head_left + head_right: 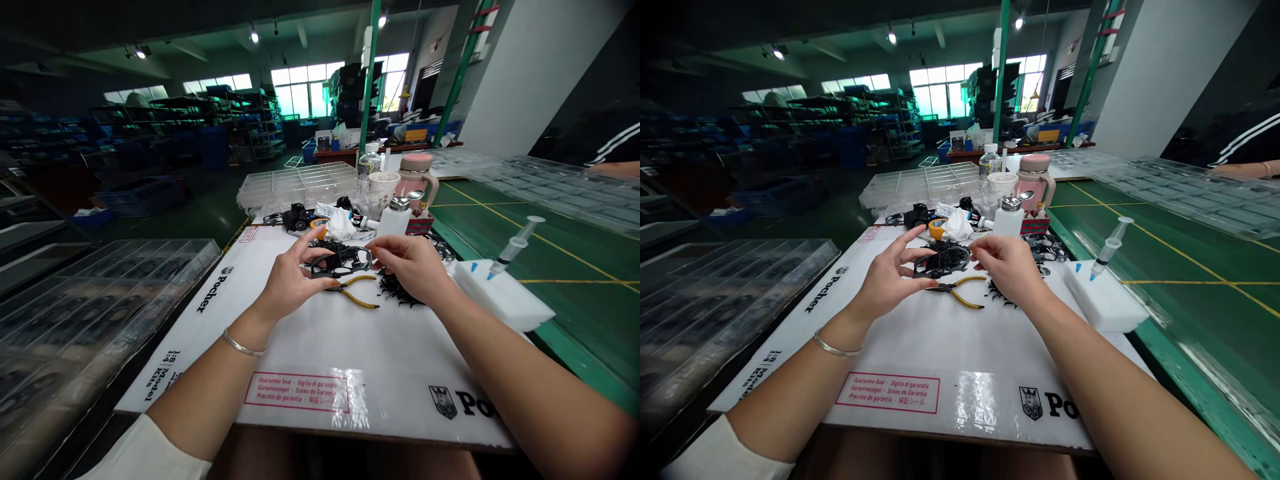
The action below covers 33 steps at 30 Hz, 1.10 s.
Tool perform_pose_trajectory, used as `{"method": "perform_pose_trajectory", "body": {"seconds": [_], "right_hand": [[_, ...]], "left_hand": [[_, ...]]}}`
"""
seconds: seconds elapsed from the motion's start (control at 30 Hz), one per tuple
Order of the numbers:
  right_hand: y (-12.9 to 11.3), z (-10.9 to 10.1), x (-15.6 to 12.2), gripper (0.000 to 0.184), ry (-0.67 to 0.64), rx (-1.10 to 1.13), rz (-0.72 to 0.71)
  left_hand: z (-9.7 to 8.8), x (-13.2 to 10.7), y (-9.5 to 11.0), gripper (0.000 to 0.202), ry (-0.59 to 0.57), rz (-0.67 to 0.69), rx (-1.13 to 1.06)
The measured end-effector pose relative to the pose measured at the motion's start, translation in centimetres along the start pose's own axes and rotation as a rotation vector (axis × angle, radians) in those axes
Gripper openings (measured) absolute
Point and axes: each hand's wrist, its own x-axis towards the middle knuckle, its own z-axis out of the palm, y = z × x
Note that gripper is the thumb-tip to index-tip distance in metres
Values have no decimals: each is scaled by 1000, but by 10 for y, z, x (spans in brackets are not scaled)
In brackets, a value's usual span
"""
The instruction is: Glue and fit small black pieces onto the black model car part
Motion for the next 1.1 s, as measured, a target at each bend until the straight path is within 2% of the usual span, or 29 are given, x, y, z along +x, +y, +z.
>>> {"method": "perform_pose_trajectory", "body": {"seconds": [0.1, 0.27, 0.53, 0.87, 1.0, 1.1], "right_hand": [[-5, -1, -3, 33, 30, 39, -107], [-8, 1, -7, 50, -64, -61, -311], [-4, 5, -9, 47, -54, -162, -402], [-5, 4, -8, 48, -48, -163, -385], [-5, 3, -7, 46, -61, -114, -339], [-6, 3, -6, 41, -88, -16, -240]], "left_hand": [[1, -1, 3, 92, 6, 2, 61], [-1, -2, 5, 89, 36, 84, 126], [-2, -5, 13, 89, 33, 88, 171], [-4, -6, 19, 91, 38, 42, 133], [-5, -6, 24, 96, 33, -41, 40], [-6, -6, 26, 101, 13, -129, -105]]}}
